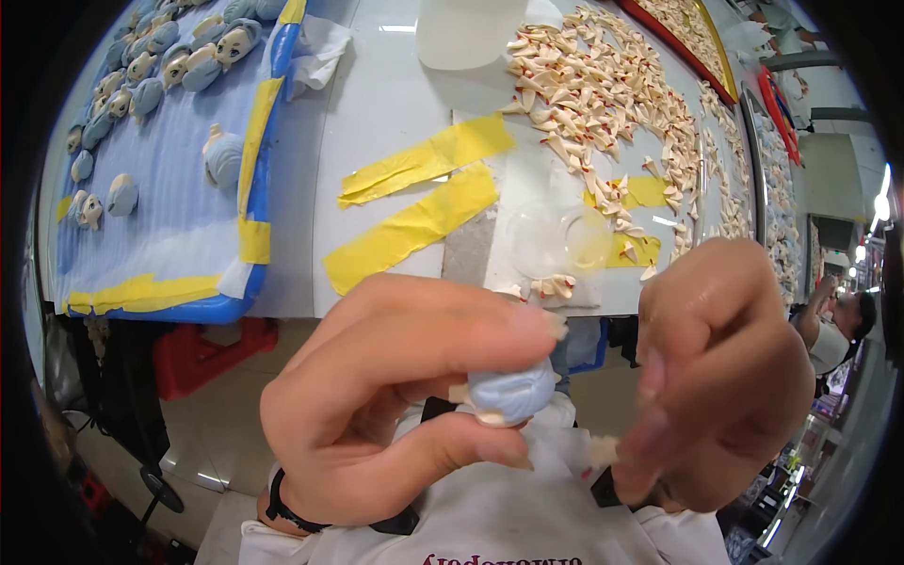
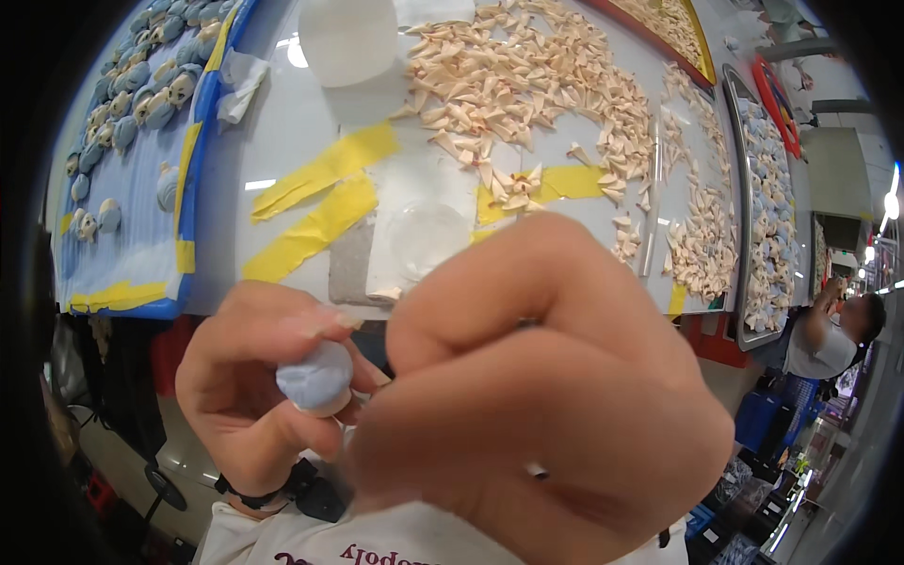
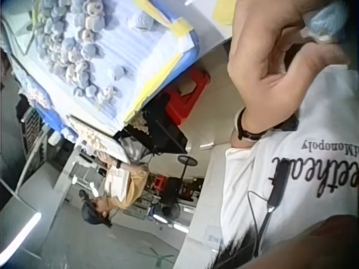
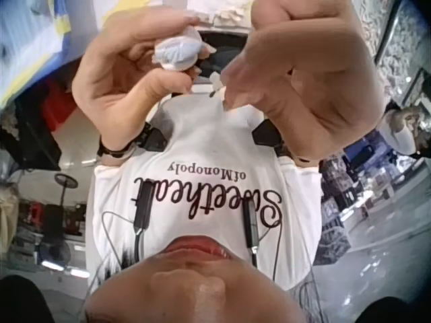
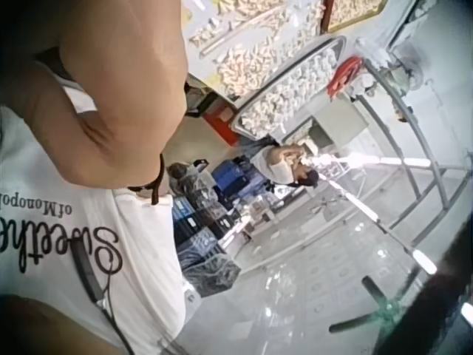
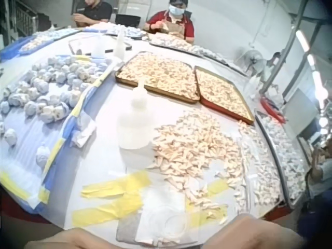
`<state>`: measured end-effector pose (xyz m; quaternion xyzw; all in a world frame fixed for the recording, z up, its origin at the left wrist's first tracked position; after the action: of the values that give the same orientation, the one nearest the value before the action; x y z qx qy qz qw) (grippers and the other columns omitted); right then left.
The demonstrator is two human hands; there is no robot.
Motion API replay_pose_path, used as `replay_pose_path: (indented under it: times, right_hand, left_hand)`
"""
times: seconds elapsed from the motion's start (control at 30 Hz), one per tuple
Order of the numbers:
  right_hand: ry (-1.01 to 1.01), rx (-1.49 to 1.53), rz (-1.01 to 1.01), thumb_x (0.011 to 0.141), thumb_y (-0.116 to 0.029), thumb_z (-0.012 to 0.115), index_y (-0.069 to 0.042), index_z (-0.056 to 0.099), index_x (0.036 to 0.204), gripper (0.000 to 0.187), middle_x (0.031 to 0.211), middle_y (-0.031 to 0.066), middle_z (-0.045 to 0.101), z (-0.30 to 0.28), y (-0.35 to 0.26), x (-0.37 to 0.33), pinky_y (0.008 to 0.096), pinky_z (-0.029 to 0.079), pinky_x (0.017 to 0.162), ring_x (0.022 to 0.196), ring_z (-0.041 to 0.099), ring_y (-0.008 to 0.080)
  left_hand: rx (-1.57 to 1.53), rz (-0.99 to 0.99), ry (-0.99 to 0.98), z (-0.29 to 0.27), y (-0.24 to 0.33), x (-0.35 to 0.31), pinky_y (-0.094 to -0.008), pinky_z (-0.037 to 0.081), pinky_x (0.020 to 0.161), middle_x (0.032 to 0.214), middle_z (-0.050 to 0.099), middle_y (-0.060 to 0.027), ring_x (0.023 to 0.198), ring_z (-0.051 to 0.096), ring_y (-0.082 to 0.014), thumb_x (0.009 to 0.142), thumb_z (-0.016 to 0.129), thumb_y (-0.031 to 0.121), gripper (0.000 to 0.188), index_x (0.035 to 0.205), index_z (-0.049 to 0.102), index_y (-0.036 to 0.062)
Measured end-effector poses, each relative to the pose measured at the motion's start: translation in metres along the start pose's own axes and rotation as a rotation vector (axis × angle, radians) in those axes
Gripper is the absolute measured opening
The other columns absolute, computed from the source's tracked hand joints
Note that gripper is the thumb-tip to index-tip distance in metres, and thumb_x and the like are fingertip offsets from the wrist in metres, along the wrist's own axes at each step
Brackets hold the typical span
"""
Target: The person assembles hair onto small doll heads by hand. They pick up individual hair strands from a tray, apply glue to the doll head, and insert the strands into the head one by one. The person repeats this process for multiple doll heads, placing finished units on a blue tray.
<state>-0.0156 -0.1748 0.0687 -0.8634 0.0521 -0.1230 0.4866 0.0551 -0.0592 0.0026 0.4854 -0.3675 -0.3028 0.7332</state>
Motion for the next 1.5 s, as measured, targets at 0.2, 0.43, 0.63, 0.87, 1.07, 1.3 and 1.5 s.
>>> replay_pose_path:
  times: [0.2, 0.43, 0.63, 0.87, 1.07, 1.3, 1.5]
  right_hand:
    - [-0.005, 0.217, -0.023, 0.061, -0.021, 0.079, -0.015, 0.055, 0.071, 0.027, 0.078, 0.0024, 0.045, 0.012, 0.001, -0.005, 0.0223, 0.036, 0.057, 0.068, 0.044, 0.0122]
    - [0.163, 0.226, -0.01, 0.064, -0.015, 0.077, -0.013, 0.055, 0.072, 0.024, 0.075, 0.0027, 0.044, 0.021, 0.013, -0.022, 0.0226, 0.034, 0.056, 0.064, 0.042, 0.0116]
    - [0.174, -0.19, -0.213, 0.061, 0.005, 0.061, -0.012, 0.054, 0.075, 0.023, 0.07, 0.0035, 0.043, 0.015, -0.013, -0.02, 0.023, 0.032, 0.051, 0.059, 0.039, 0.0121]
    - [0.171, -0.193, -0.243, 0.063, 0.002, 0.065, -0.011, 0.052, 0.078, 0.024, 0.07, 0.0053, 0.044, 0.017, -0.008, -0.017, 0.0234, 0.033, 0.051, 0.06, 0.04, 0.0134]
    - [0.376, -0.196, -0.157, 0.073, 0.001, 0.058, -0.002, 0.051, 0.089, 0.017, 0.089, 0.0095, 0.049, -0.055, 0.005, -0.008, 0.0241, 0.035, 0.067, 0.077, 0.045, 0.014]
    - [0.12, -0.572, 0.218, 0.066, -0.005, 0.063, -0.001, 0.058, 0.077, 0.013, 0.071, 0.0014, 0.053, -0.075, 0.066, 0.035, 0.0231, 0.037, 0.062, 0.07, 0.048, 0.0105]
    - [-0.034, -0.805, 0.165, 0.064, -0.002, 0.062, 0.0, 0.057, 0.076, 0.012, 0.074, 0.0023, 0.054, -0.06, 0.078, 0.047, 0.024, 0.035, 0.061, 0.068, 0.047, 0.0106]
  left_hand:
    - [0.224, 0.115, -0.078, 0.007, 0.013, 0.0, -0.0258, 0.05, 0.061, 0.099, 0.044, -0.0163, 0.074, 0.06, -0.0214, 0.071, 0.072, 0.013, 0.035, 0.096, 0.052, -0.002]
    - [0.35, 0.095, -0.091, 0.011, 0.02, -0.003, -0.0224, 0.047, 0.061, 0.088, 0.047, -0.0131, 0.068, 0.057, -0.0178, 0.068, 0.074, 0.012, 0.032, 0.091, 0.057, -0.0023]
    - [0.545, 0.27, 0.027, 0.02, 0.036, -0.006, -0.0213, 0.044, 0.057, 0.083, 0.048, -0.0111, 0.065, 0.052, -0.0155, 0.063, 0.076, 0.013, 0.035, 0.09, 0.059, -0.0001]
    - [0.581, 0.294, 0.052, 0.022, 0.036, -0.003, -0.0217, 0.042, 0.056, 0.08, 0.048, -0.0095, 0.066, 0.049, -0.0152, 0.06, 0.078, 0.022, 0.043, 0.092, 0.058, 0.0007]
    - [0.687, 0.335, 0.051, -0.007, 0.03, 0.006, -0.0218, 0.039, 0.058, 0.08, 0.046, -0.0073, 0.067, 0.047, -0.0149, 0.059, 0.079, 0.031, 0.052, 0.095, 0.057, -0.0001]
    - [0.586, 0.131, 0.098, -0.028, 0.023, -0.004, -0.0231, 0.037, 0.063, 0.084, 0.047, -0.0084, 0.077, 0.047, -0.0153, 0.063, 0.076, 0.037, 0.053, 0.094, 0.055, -0.0009]
    - [0.582, 0.187, 0.01, -0.013, 0.022, 0.006, -0.0242, 0.037, 0.066, 0.084, 0.053, -0.0123, 0.078, 0.049, -0.0175, 0.06, 0.078, 0.033, 0.048, 0.09, 0.058, 0.0006]
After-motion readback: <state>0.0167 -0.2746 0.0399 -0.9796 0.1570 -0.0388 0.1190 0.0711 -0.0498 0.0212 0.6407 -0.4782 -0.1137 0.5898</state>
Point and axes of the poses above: each hand's wrist, its own x-axis towards the middle knuckle, its own z-axis out of the palm, y = z × x, the point moved 8 cm from there along x, towards the middle knuckle
